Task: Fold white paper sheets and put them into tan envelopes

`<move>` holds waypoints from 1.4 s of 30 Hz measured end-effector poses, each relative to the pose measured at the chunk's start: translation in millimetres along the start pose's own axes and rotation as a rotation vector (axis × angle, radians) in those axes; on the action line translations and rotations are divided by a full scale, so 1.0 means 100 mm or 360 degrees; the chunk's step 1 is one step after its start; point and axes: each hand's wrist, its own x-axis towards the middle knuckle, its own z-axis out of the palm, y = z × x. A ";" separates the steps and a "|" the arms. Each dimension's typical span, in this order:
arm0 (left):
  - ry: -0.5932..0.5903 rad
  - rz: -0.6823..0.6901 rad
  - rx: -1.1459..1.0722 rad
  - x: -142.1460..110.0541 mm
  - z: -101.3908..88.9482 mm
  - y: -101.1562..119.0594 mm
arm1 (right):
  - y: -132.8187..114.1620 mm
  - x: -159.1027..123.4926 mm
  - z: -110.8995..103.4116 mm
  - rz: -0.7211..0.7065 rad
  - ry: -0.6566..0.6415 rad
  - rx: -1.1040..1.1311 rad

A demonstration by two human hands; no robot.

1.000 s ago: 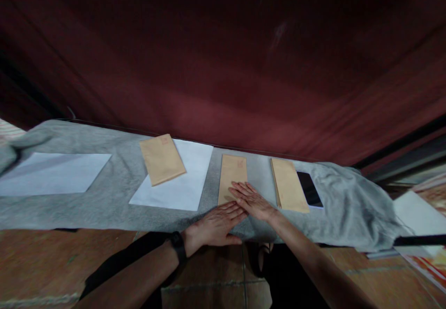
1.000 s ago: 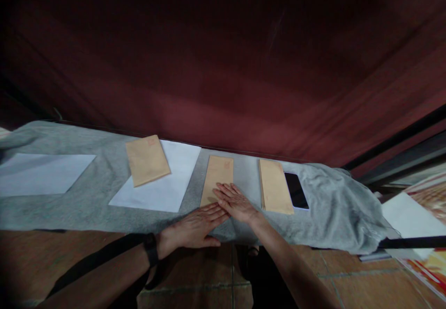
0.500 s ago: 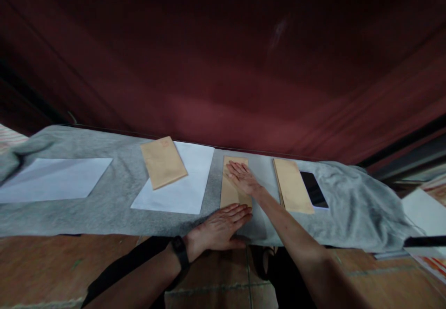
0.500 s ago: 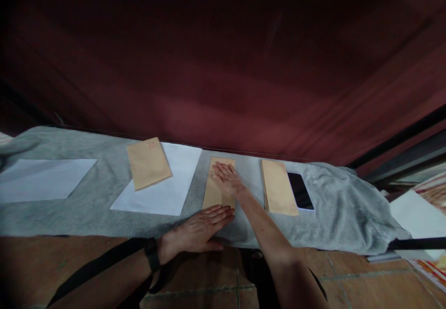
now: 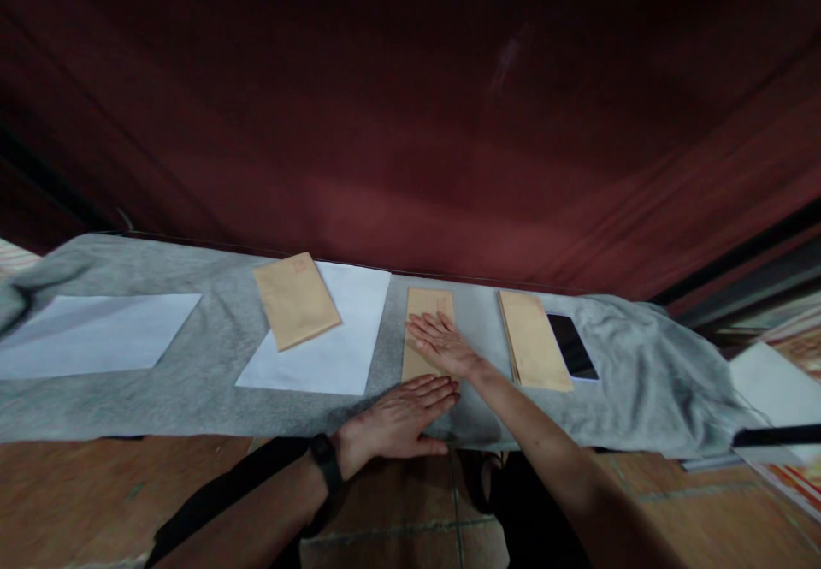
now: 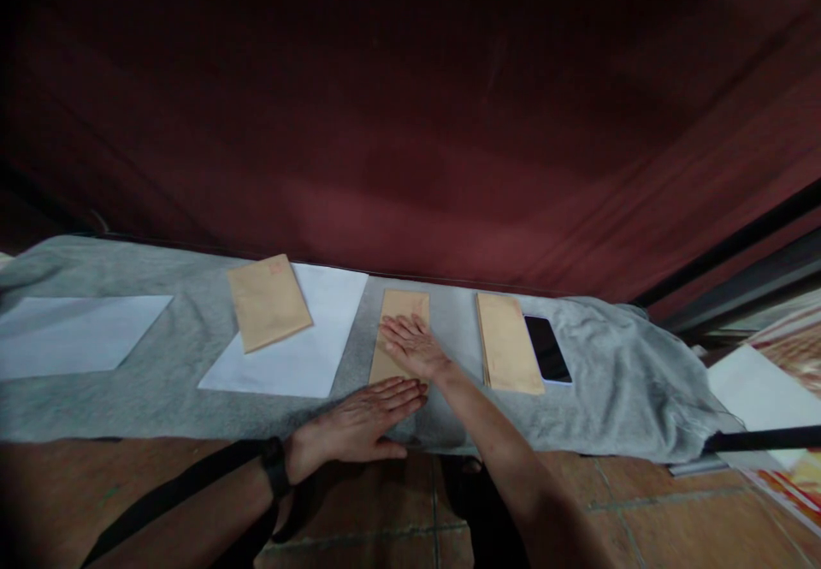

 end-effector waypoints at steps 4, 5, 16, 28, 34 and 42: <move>-0.0030 -0.0037 -0.0050 -0.02 -0.02 -0.01 | -0.09 -0.18 0.00 -0.0069 -0.0027 0.0079; -0.0034 -0.0049 -0.0054 -0.02 -0.02 -0.01 | -0.11 -0.22 0.00 -0.0090 -0.0032 0.0104; -0.0042 -0.0135 -0.0041 -0.04 -0.02 0.02 | -0.30 -0.69 0.02 -0.0135 -0.0113 0.0423; -0.0081 -0.0126 -0.0261 -0.03 -0.15 0.05 | 0.09 -0.32 0.06 0.0141 0.0246 0.0046; 0.0064 -0.0181 -0.0345 0.04 -0.13 -0.05 | 0.28 -0.10 0.06 0.0370 0.0402 -0.0176; 0.0359 -0.0616 0.0051 0.12 0.07 -0.54 | 0.19 -0.43 0.21 0.0186 0.0299 -0.0164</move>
